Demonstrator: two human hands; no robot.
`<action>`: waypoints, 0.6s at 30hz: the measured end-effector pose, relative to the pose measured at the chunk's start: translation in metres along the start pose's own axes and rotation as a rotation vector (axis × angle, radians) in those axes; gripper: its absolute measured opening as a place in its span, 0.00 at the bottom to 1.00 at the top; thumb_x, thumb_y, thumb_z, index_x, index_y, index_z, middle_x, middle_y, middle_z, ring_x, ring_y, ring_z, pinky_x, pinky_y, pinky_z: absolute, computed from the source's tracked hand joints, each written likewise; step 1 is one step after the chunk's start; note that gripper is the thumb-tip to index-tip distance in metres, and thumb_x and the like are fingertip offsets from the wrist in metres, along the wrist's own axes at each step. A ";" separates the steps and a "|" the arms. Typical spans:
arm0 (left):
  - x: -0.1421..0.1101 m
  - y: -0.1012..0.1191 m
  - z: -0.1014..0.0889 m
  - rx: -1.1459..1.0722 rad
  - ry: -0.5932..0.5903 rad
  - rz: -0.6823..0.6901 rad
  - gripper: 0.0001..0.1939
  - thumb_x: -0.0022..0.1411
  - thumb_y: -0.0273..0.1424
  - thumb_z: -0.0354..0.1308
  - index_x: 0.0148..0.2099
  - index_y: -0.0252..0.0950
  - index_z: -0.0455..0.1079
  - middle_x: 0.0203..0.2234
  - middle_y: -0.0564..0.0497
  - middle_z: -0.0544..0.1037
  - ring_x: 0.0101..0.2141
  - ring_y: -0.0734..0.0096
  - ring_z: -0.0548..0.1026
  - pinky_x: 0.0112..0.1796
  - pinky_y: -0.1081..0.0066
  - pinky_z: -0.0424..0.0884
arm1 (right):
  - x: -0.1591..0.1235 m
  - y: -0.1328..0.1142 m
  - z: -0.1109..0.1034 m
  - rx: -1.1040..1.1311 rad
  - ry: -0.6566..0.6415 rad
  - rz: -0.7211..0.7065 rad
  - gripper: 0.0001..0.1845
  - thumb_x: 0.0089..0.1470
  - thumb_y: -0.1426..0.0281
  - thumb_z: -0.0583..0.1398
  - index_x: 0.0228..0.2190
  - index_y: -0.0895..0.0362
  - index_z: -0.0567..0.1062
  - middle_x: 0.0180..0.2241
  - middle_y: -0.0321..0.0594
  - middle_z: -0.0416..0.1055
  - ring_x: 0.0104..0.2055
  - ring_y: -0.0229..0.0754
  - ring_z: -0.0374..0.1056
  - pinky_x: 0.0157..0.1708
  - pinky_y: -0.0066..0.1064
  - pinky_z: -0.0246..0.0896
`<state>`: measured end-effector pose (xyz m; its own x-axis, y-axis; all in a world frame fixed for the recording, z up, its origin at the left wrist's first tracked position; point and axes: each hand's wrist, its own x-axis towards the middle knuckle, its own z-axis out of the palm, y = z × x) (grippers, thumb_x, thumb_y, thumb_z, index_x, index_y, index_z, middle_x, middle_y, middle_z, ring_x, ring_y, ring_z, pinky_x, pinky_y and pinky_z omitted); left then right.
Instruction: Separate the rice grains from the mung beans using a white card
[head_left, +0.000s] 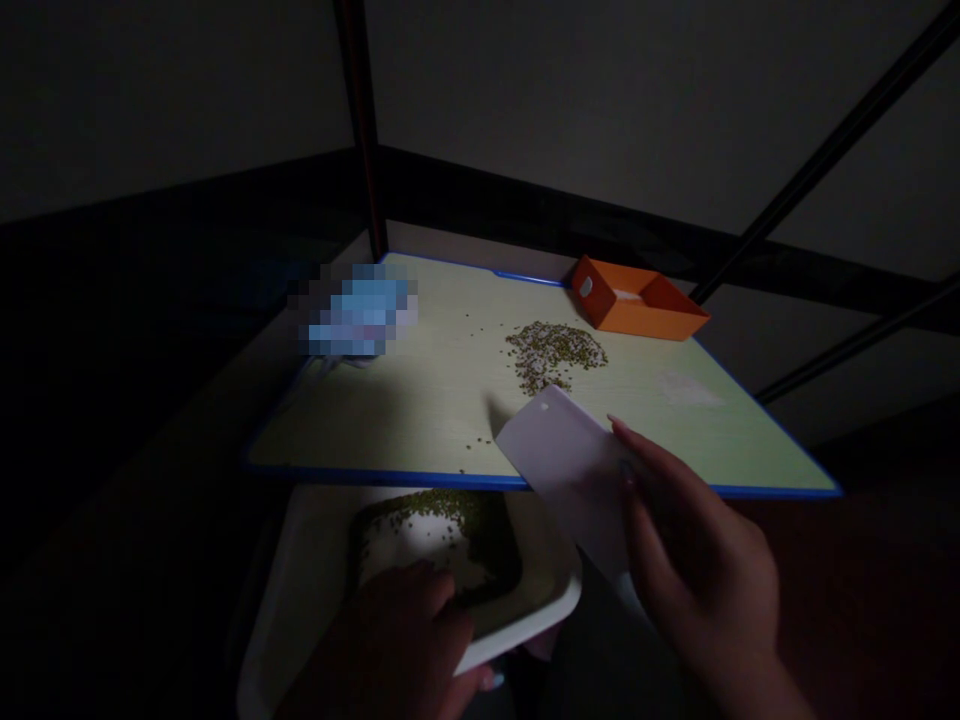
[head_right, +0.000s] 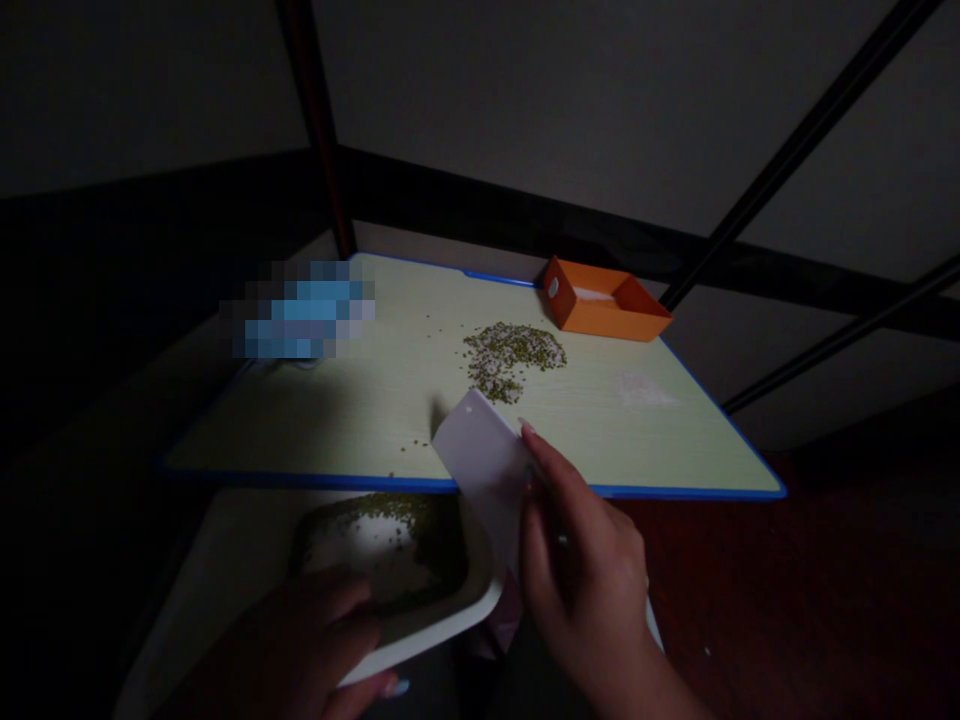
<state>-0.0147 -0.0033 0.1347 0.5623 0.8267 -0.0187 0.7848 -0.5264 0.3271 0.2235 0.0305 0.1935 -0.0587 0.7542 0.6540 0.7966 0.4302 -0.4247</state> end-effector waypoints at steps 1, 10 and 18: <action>0.000 0.000 0.000 -0.001 -0.004 -0.002 0.06 0.54 0.28 0.69 0.32 0.39 0.74 0.36 0.52 0.77 0.38 0.60 0.76 0.37 0.64 0.72 | 0.002 0.001 0.002 0.012 0.007 0.008 0.20 0.60 0.76 0.57 0.53 0.59 0.74 0.49 0.48 0.80 0.40 0.41 0.81 0.34 0.24 0.77; 0.001 0.000 0.000 -0.052 -0.015 -0.016 0.11 0.51 0.35 0.74 0.34 0.40 0.76 0.37 0.52 0.78 0.40 0.59 0.76 0.41 0.63 0.71 | 0.026 0.006 0.026 0.290 -0.049 0.156 0.16 0.62 0.72 0.59 0.50 0.53 0.77 0.51 0.43 0.79 0.50 0.41 0.77 0.47 0.30 0.74; 0.001 0.003 -0.002 -0.094 -0.080 -0.088 0.08 0.57 0.36 0.70 0.36 0.41 0.76 0.42 0.51 0.77 0.42 0.58 0.76 0.41 0.63 0.71 | 0.037 0.005 0.025 0.485 -0.161 0.293 0.13 0.62 0.68 0.60 0.47 0.49 0.79 0.49 0.39 0.80 0.49 0.43 0.76 0.50 0.35 0.73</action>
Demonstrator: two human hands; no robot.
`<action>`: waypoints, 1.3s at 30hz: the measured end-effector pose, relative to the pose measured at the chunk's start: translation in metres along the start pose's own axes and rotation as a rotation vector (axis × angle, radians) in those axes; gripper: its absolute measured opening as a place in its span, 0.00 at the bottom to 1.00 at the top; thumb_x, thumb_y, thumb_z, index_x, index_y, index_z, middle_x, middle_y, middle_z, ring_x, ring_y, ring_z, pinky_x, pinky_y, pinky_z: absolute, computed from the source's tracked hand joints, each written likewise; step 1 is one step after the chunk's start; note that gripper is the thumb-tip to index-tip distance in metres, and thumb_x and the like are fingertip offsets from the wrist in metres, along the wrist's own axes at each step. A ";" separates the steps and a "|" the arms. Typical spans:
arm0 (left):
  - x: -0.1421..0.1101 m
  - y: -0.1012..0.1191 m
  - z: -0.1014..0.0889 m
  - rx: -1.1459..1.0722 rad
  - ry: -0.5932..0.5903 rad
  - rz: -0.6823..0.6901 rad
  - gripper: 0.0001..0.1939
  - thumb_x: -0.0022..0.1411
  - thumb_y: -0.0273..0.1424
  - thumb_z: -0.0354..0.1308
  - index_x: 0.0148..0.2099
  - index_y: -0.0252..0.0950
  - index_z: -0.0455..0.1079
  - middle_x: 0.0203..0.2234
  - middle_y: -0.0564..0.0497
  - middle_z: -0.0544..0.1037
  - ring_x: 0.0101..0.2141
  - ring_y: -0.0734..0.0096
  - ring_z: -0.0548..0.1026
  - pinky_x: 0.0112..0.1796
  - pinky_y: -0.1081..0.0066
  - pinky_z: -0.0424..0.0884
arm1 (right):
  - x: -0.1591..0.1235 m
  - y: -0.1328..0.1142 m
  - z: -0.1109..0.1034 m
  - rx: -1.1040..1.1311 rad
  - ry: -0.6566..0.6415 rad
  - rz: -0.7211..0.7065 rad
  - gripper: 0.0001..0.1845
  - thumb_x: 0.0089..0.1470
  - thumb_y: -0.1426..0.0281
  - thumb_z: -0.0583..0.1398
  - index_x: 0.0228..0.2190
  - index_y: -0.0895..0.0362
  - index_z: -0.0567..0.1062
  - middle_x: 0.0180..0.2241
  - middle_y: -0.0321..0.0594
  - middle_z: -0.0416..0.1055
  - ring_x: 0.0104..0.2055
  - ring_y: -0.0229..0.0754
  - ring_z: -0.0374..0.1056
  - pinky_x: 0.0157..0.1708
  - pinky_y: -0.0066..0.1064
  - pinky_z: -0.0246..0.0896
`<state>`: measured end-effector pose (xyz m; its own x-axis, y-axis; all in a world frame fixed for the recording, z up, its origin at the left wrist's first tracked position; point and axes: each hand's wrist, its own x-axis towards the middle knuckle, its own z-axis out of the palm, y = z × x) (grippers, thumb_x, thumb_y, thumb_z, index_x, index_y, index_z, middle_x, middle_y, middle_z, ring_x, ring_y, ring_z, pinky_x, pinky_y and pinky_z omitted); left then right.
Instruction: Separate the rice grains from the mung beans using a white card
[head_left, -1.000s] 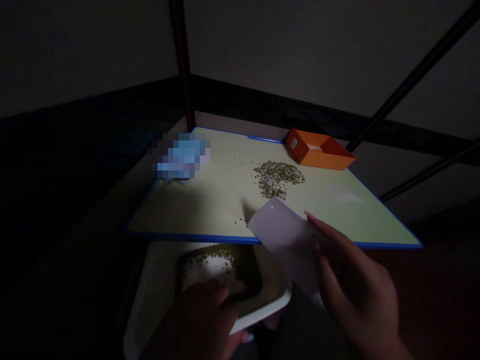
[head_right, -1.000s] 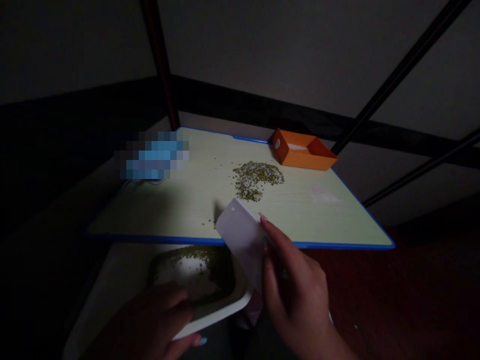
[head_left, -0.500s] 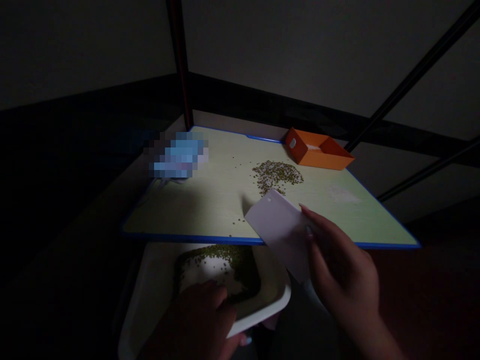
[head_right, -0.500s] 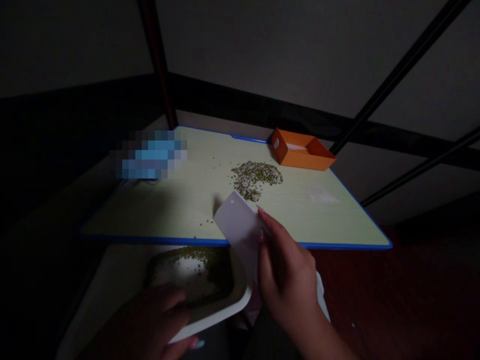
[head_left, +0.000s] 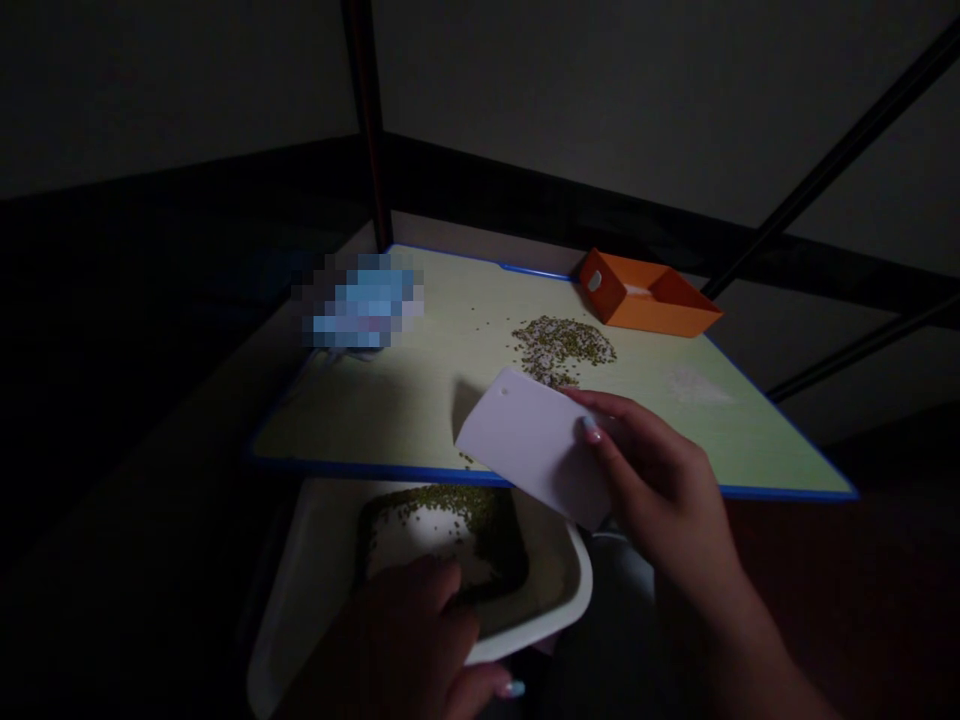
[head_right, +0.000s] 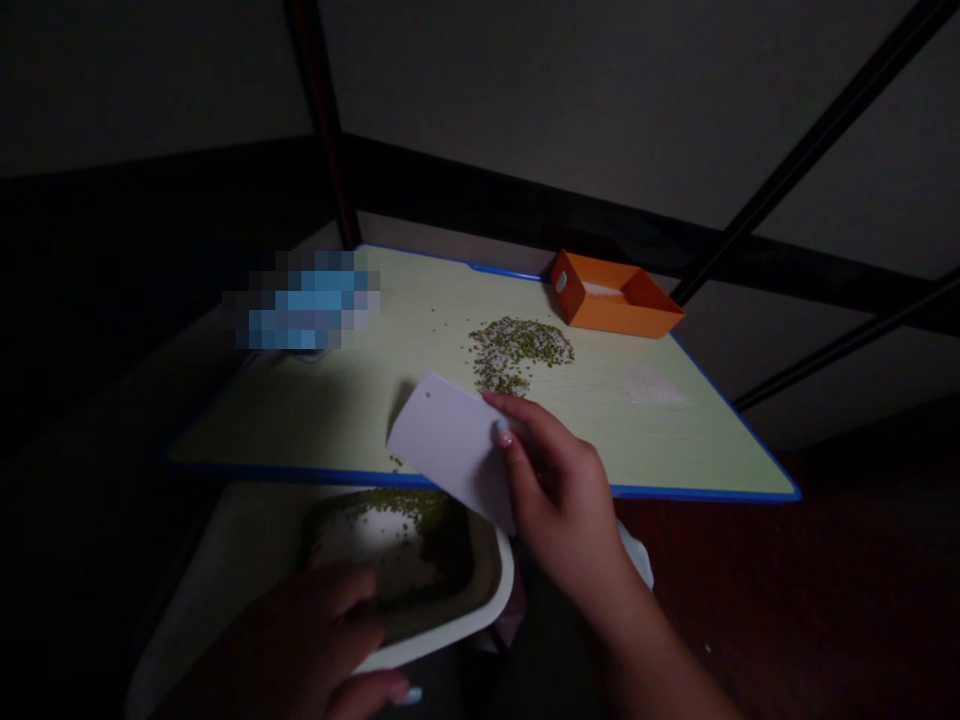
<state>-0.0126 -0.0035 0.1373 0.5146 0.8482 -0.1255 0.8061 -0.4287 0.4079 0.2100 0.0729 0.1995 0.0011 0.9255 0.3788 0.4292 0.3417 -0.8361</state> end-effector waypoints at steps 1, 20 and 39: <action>0.000 0.000 -0.001 -0.002 -0.005 -0.002 0.07 0.57 0.37 0.69 0.36 0.41 0.76 0.42 0.51 0.77 0.41 0.59 0.76 0.40 0.63 0.71 | 0.000 0.000 0.000 0.014 -0.008 0.013 0.13 0.61 0.68 0.61 0.47 0.49 0.79 0.48 0.39 0.80 0.49 0.43 0.77 0.50 0.36 0.73; 0.000 0.005 -0.007 -0.024 0.003 -0.040 0.07 0.57 0.35 0.69 0.38 0.41 0.77 0.44 0.50 0.77 0.43 0.58 0.76 0.42 0.62 0.72 | 0.007 -0.003 0.000 -0.015 -0.062 -0.078 0.13 0.62 0.69 0.60 0.47 0.50 0.79 0.49 0.41 0.80 0.47 0.43 0.77 0.41 0.33 0.76; -0.007 0.018 -0.019 -0.046 0.033 -0.092 0.12 0.56 0.41 0.70 0.38 0.39 0.78 0.44 0.50 0.78 0.45 0.58 0.76 0.44 0.63 0.73 | 0.057 -0.049 0.031 -0.141 -0.352 -0.474 0.10 0.63 0.67 0.58 0.42 0.52 0.79 0.37 0.39 0.81 0.36 0.43 0.76 0.32 0.29 0.72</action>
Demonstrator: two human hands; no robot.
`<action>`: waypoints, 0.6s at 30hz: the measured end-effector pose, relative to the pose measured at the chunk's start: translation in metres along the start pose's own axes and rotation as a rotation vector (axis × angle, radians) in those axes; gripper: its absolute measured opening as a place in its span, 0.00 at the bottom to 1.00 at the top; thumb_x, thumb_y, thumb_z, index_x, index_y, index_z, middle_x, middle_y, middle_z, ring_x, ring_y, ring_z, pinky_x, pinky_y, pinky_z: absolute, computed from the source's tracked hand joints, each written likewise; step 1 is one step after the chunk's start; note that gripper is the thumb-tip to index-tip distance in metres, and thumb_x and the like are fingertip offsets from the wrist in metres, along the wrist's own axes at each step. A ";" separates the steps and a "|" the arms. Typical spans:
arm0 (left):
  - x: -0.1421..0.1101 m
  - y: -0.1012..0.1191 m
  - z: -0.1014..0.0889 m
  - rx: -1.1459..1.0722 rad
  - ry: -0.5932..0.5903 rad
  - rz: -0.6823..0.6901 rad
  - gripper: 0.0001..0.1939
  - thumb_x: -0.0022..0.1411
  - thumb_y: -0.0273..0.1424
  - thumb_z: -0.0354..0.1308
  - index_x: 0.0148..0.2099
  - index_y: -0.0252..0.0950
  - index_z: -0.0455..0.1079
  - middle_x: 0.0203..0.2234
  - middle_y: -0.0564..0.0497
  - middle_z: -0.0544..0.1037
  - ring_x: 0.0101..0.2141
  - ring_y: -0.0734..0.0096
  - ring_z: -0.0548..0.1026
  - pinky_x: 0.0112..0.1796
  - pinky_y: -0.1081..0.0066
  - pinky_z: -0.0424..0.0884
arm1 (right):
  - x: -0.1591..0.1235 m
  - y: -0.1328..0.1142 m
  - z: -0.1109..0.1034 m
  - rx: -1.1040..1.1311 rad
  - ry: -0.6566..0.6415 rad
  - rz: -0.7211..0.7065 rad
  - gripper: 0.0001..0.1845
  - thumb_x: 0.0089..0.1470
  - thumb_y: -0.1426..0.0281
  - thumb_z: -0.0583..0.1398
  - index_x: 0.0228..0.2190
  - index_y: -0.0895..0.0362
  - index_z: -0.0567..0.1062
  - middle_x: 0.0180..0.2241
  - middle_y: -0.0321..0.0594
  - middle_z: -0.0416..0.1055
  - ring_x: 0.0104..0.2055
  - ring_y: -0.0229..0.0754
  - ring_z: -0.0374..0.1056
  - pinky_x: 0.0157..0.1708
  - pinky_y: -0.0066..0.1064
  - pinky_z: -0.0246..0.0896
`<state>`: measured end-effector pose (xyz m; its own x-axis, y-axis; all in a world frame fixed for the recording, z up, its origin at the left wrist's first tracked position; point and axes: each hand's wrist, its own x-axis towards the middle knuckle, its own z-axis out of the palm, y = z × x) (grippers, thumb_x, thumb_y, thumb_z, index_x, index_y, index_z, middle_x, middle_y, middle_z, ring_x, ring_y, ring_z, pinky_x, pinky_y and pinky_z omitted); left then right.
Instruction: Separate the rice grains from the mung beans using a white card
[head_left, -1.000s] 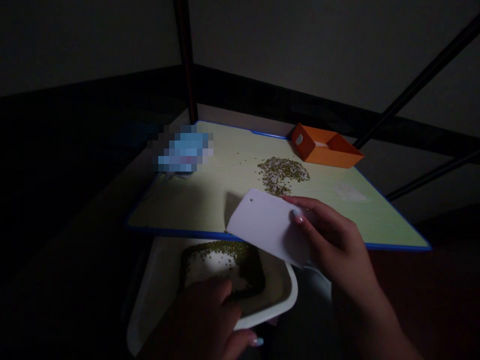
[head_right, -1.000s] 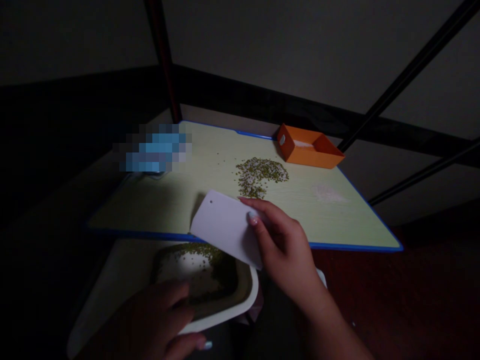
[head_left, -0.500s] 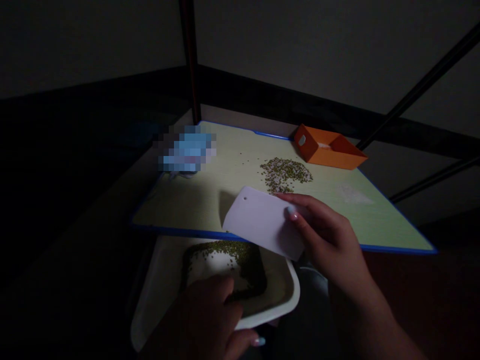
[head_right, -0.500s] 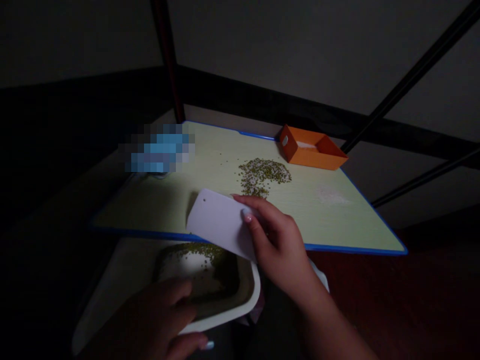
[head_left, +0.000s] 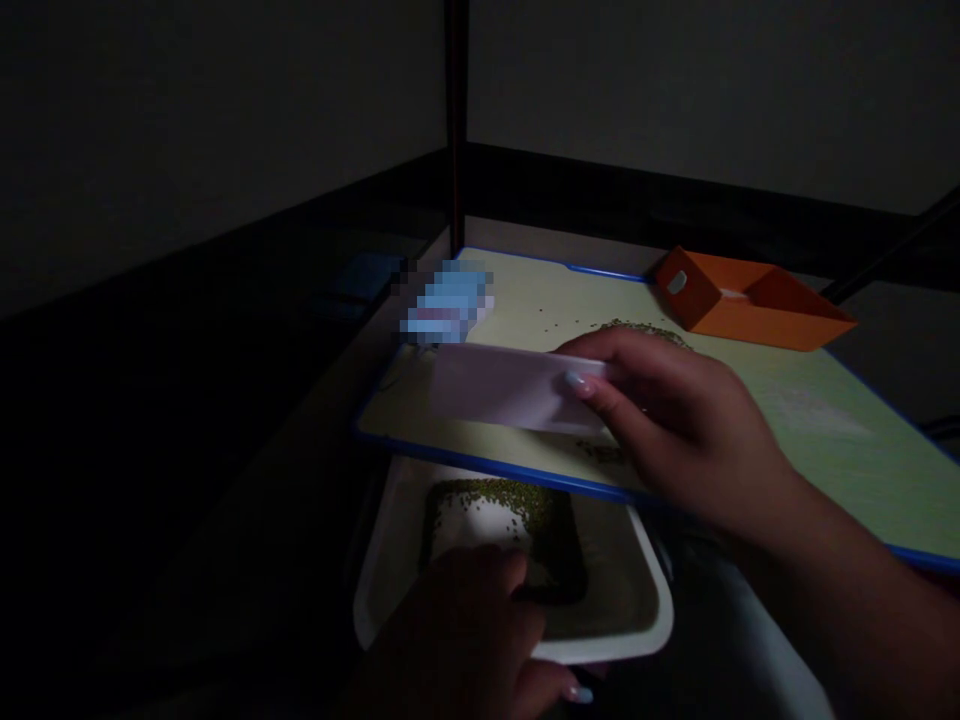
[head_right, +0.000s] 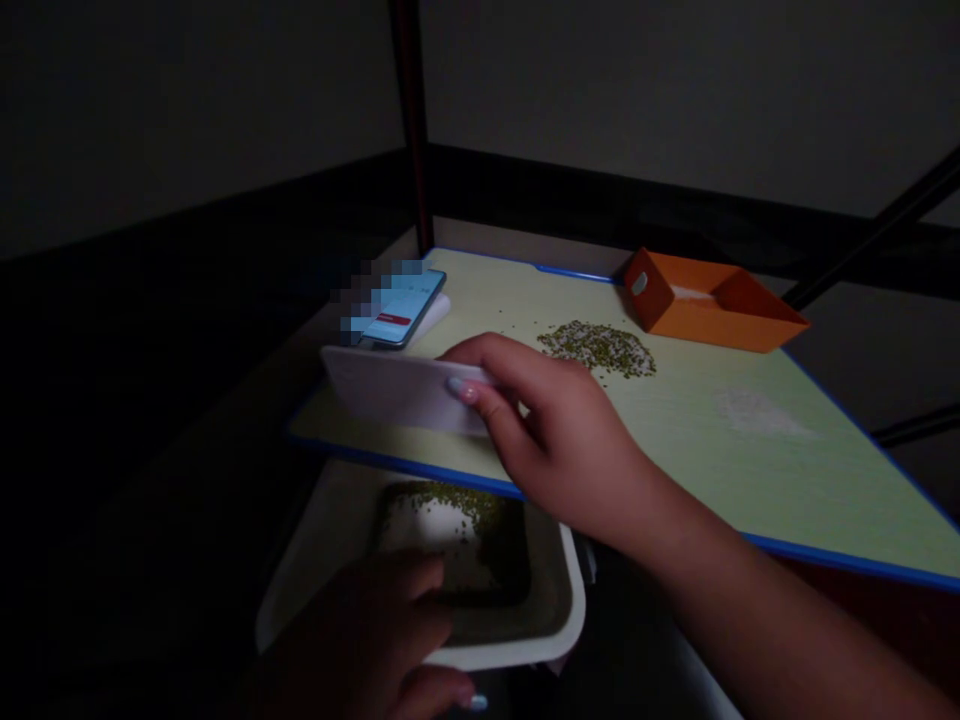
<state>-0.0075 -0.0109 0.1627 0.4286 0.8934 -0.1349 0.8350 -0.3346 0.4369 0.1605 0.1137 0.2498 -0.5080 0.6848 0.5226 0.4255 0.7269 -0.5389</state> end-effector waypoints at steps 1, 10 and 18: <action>-0.001 -0.001 0.000 0.017 0.028 0.003 0.13 0.56 0.41 0.71 0.38 0.39 0.77 0.44 0.50 0.78 0.45 0.58 0.76 0.44 0.64 0.73 | 0.009 0.000 0.005 0.001 -0.033 -0.030 0.10 0.63 0.68 0.57 0.41 0.52 0.79 0.36 0.38 0.80 0.35 0.43 0.76 0.32 0.29 0.72; -0.016 -0.011 0.002 0.152 0.116 0.034 0.17 0.55 0.47 0.70 0.37 0.40 0.77 0.43 0.51 0.79 0.40 0.63 0.77 0.40 0.67 0.73 | 0.057 0.003 0.041 0.107 -0.292 -0.363 0.17 0.62 0.76 0.53 0.46 0.54 0.78 0.45 0.35 0.81 0.46 0.39 0.77 0.45 0.27 0.69; -0.009 -0.013 0.000 0.033 0.037 -0.029 0.14 0.54 0.45 0.71 0.36 0.42 0.77 0.43 0.52 0.79 0.42 0.61 0.77 0.40 0.67 0.73 | 0.041 -0.007 0.045 -0.061 -0.344 -0.626 0.09 0.62 0.68 0.59 0.36 0.48 0.81 0.39 0.35 0.82 0.43 0.42 0.78 0.47 0.34 0.73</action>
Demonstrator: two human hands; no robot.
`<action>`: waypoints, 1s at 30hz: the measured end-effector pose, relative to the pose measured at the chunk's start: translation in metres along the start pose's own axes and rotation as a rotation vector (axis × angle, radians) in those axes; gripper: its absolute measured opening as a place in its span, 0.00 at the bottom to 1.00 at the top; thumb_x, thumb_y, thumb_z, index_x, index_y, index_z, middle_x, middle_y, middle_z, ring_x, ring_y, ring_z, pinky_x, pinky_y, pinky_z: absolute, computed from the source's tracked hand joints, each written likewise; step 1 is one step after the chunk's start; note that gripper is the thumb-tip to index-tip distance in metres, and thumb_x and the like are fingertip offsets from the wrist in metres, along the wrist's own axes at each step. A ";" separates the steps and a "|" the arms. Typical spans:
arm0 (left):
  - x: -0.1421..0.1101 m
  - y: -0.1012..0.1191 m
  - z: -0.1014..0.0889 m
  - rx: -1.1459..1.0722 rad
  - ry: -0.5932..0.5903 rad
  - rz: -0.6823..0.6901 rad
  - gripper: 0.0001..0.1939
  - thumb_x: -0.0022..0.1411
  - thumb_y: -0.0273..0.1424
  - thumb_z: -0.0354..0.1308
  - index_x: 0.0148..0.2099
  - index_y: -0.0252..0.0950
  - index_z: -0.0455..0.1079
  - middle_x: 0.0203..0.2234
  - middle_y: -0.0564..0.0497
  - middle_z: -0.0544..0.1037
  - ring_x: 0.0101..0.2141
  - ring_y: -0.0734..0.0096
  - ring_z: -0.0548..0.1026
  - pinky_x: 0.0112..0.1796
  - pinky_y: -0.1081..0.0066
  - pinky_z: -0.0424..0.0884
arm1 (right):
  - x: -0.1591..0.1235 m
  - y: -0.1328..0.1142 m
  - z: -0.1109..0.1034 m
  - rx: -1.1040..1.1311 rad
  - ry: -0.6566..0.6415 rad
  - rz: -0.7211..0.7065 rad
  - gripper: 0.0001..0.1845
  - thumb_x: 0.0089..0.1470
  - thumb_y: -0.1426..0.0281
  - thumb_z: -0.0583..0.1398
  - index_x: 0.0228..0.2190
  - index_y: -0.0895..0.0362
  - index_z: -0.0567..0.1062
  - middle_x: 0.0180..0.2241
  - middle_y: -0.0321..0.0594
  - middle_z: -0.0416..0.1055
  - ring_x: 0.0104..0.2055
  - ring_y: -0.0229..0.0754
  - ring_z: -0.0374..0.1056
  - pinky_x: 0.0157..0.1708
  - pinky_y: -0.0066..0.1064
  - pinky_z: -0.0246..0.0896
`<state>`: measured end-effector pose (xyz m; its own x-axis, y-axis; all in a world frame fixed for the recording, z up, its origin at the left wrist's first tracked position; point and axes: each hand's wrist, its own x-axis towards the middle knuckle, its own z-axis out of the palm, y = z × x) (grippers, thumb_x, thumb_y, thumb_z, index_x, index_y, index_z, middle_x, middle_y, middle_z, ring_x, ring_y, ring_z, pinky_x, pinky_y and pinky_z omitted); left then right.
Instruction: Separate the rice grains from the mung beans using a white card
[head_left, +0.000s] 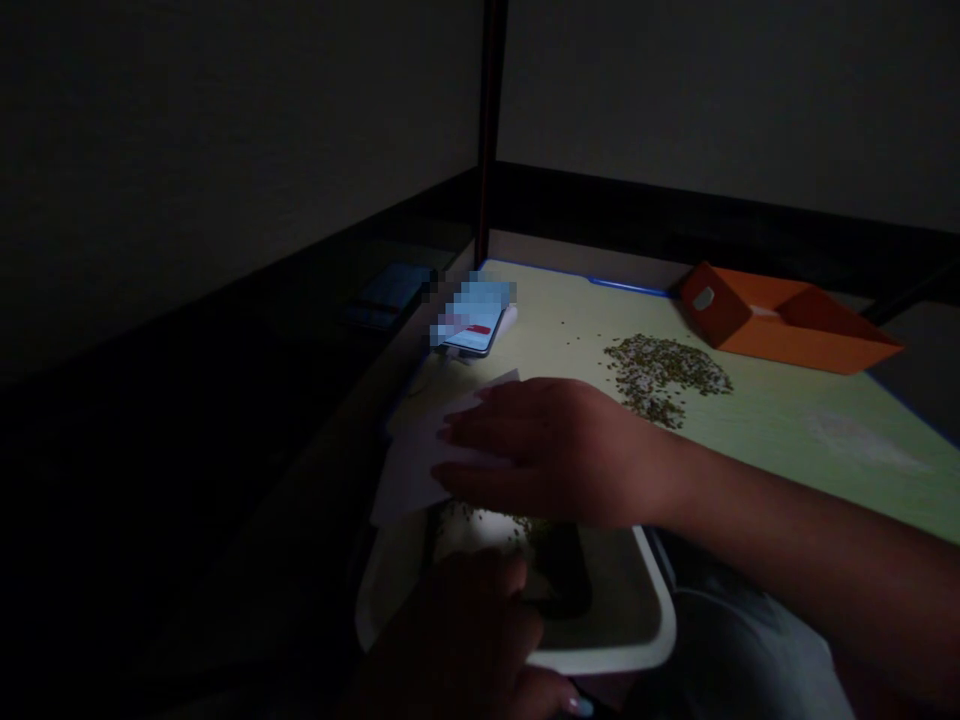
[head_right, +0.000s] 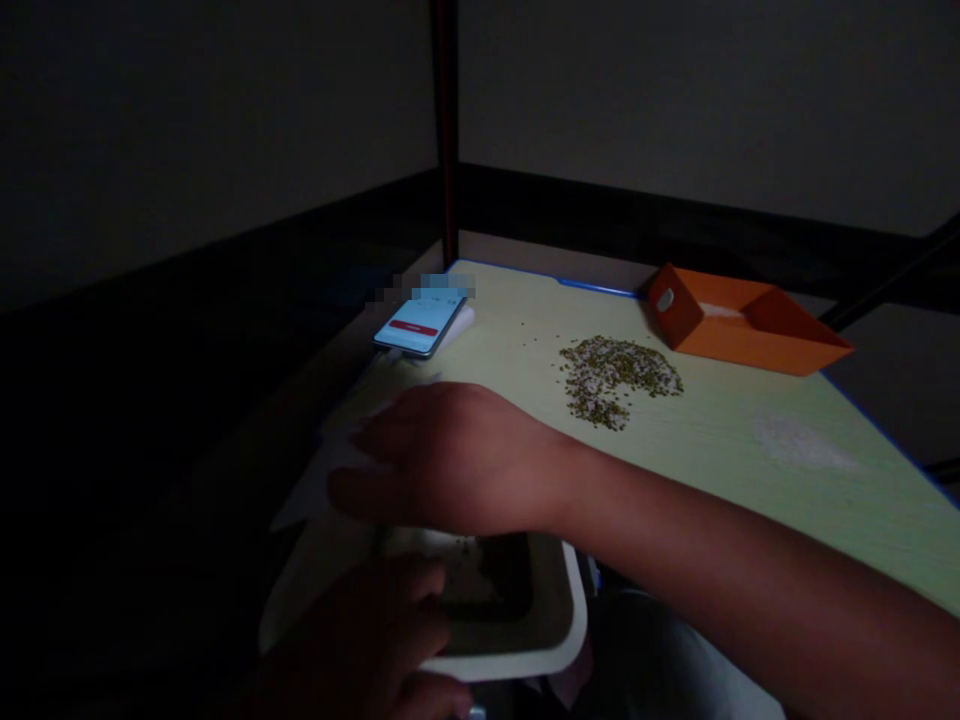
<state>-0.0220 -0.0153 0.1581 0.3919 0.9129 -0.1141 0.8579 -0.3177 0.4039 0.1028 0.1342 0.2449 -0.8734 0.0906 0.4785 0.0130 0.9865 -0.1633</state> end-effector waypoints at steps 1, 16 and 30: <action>0.001 -0.001 -0.001 -0.012 -0.002 -0.020 0.14 0.54 0.45 0.71 0.35 0.41 0.77 0.43 0.51 0.79 0.43 0.59 0.77 0.41 0.66 0.72 | -0.002 -0.003 0.002 -0.035 -0.001 -0.023 0.09 0.63 0.69 0.59 0.35 0.48 0.81 0.38 0.36 0.82 0.42 0.42 0.78 0.47 0.35 0.73; 0.005 0.001 -0.004 -0.024 -0.072 0.006 0.16 0.56 0.45 0.70 0.34 0.36 0.78 0.39 0.49 0.78 0.41 0.60 0.76 0.40 0.65 0.71 | -0.050 -0.018 -0.020 -0.406 -0.115 -0.140 0.14 0.63 0.75 0.56 0.41 0.53 0.81 0.44 0.44 0.82 0.49 0.48 0.78 0.50 0.42 0.75; 0.001 -0.008 0.012 0.009 0.027 0.093 0.18 0.58 0.48 0.67 0.41 0.39 0.77 0.48 0.48 0.76 0.47 0.55 0.75 0.45 0.61 0.72 | -0.088 -0.002 -0.033 -0.277 0.267 0.242 0.18 0.62 0.78 0.55 0.49 0.56 0.77 0.46 0.46 0.81 0.47 0.43 0.78 0.45 0.32 0.76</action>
<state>-0.0247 -0.0150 0.1434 0.4609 0.8860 -0.0516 0.8213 -0.4038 0.4030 0.1954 0.1284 0.2321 -0.6733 0.3191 0.6670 0.3630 0.9286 -0.0778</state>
